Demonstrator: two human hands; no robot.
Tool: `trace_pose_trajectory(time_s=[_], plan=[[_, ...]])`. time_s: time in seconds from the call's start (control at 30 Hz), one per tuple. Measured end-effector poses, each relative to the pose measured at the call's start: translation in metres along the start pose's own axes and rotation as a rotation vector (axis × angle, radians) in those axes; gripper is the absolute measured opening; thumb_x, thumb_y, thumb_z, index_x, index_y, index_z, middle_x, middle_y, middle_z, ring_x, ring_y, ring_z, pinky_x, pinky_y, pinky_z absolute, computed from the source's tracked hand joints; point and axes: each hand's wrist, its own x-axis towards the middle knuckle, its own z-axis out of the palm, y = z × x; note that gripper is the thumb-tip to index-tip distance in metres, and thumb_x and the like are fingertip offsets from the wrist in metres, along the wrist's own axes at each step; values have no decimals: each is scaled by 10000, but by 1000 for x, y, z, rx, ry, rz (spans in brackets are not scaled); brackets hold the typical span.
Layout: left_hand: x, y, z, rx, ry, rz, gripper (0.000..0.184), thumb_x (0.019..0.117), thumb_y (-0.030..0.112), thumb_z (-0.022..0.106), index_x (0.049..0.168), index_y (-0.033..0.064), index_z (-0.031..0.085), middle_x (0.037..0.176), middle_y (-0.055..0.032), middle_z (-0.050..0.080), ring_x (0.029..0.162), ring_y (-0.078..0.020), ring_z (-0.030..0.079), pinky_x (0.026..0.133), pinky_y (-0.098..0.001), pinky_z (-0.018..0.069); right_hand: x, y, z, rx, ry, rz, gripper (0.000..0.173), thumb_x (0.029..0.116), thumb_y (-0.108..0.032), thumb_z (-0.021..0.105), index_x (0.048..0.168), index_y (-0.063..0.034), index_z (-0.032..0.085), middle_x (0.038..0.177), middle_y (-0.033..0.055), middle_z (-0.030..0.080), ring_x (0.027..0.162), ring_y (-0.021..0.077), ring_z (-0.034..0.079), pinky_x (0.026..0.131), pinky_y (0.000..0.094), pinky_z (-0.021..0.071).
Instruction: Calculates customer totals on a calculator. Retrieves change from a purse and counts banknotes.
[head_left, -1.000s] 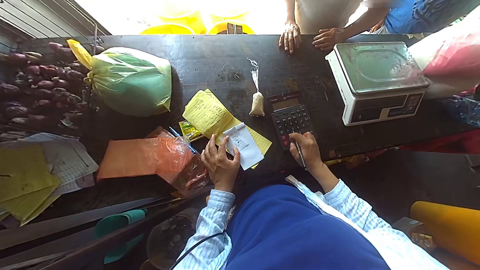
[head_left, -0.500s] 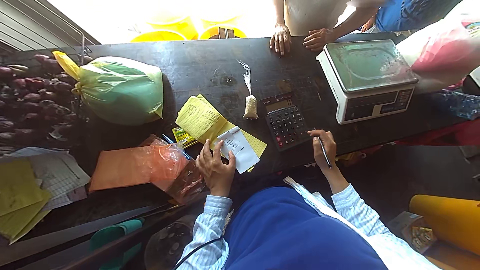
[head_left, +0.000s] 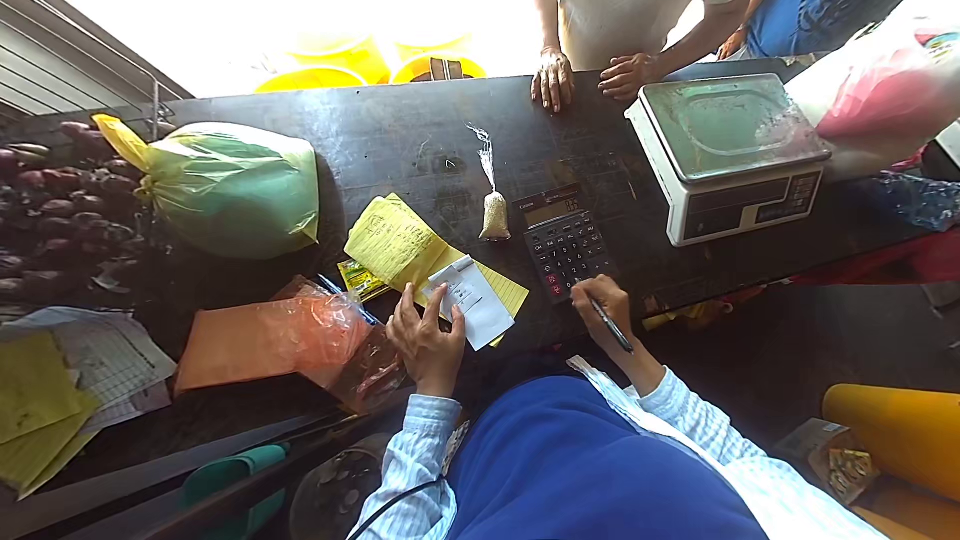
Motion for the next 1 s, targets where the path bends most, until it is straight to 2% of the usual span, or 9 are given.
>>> trace_pose_trajectory(time_s=[0.07, 0.1, 0.17, 0.3, 0.33, 0.43, 0.5, 0.6, 1.0], plan=[[1, 2, -1, 1, 1, -5, 447, 975, 425, 510, 1314, 203, 699, 1520, -266, 471, 1394, -478, 447, 1145, -647, 254, 3, -8, 15, 183, -66, 51, 559, 1105, -387, 377, 936, 3, 740, 738, 23, 681, 698, 81, 611, 714, 274, 517], [2, 5, -1, -6, 5, -1, 445, 974, 422, 516, 1299, 185, 709, 1511, -275, 477, 1382, -490, 454, 1137, -652, 265, 7, -12, 22, 287, -89, 97, 662, 1107, -482, 295, 1000, 20, 713, 745, -16, 653, 695, 24, 586, 694, 224, 511], [2, 7, -3, -21, 11, 0, 433, 965, 401, 548, 1274, 150, 720, 1501, -290, 480, 1374, -510, 452, 1130, -671, 280, 17, -22, 43, 444, -131, 180, 646, 1097, -524, 246, 1031, -6, 625, 800, -49, 621, 724, -18, 569, 693, 191, 493], [0, 2, 2, -3, 19, -23, 407, 940, 393, 595, 1286, 214, 711, 1540, -223, 463, 1422, -446, 422, 1157, -647, 263, 39, -46, 102, 636, -185, 214, 321, 1076, -196, 394, 840, -83, 581, 698, -63, 553, 594, -5, 511, 574, 179, 466], [0, 1, 3, -5, 14, -32, 401, 943, 395, 600, 1292, 230, 709, 1548, -209, 459, 1428, -432, 420, 1164, -638, 259, 44, -50, 116, 649, -201, 210, 299, 1063, -154, 449, 791, -89, 555, 649, -57, 526, 555, 6, 502, 549, 185, 471], [0, 3, 4, -8, 1, -57, 393, 942, 405, 606, 1296, 265, 706, 1560, -181, 454, 1440, -408, 411, 1175, -628, 249, 49, -54, 145, 509, -254, 201, 369, 990, -111, 627, 657, -91, 470, 535, -29, 414, 455, 46, 383, 462, 214, 344], [0, 3, 5, -9, 5, -66, 393, 938, 413, 608, 1293, 278, 708, 1560, -170, 457, 1444, -396, 410, 1177, -623, 247, 48, -47, 155, 352, -285, 175, 362, 940, -83, 638, 621, -81, 468, 526, -4, 417, 455, 86, 390, 459, 265, 332], [0, 3, 5, -13, 5, -71, 393, 943, 422, 598, 1298, 290, 704, 1565, -162, 453, 1454, -382, 401, 1186, -615, 230, 45, -43, 159, 263, -263, 146, 347, 902, -46, 627, 605, -91, 454, 522, -4, 417, 456, 87, 394, 453, 272, 329], [0, 3, 7, 9, 13, -69, 396, 937, 429, 592, 1301, 313, 698, 1570, -147, 452, 1455, -373, 403, 1186, -602, 233, 42, -44, 162, 215, -240, 130, 355, 889, -32, 623, 594, -102, 440, 511, -20, 403, 446, 73, 381, 448, 259, 319]])
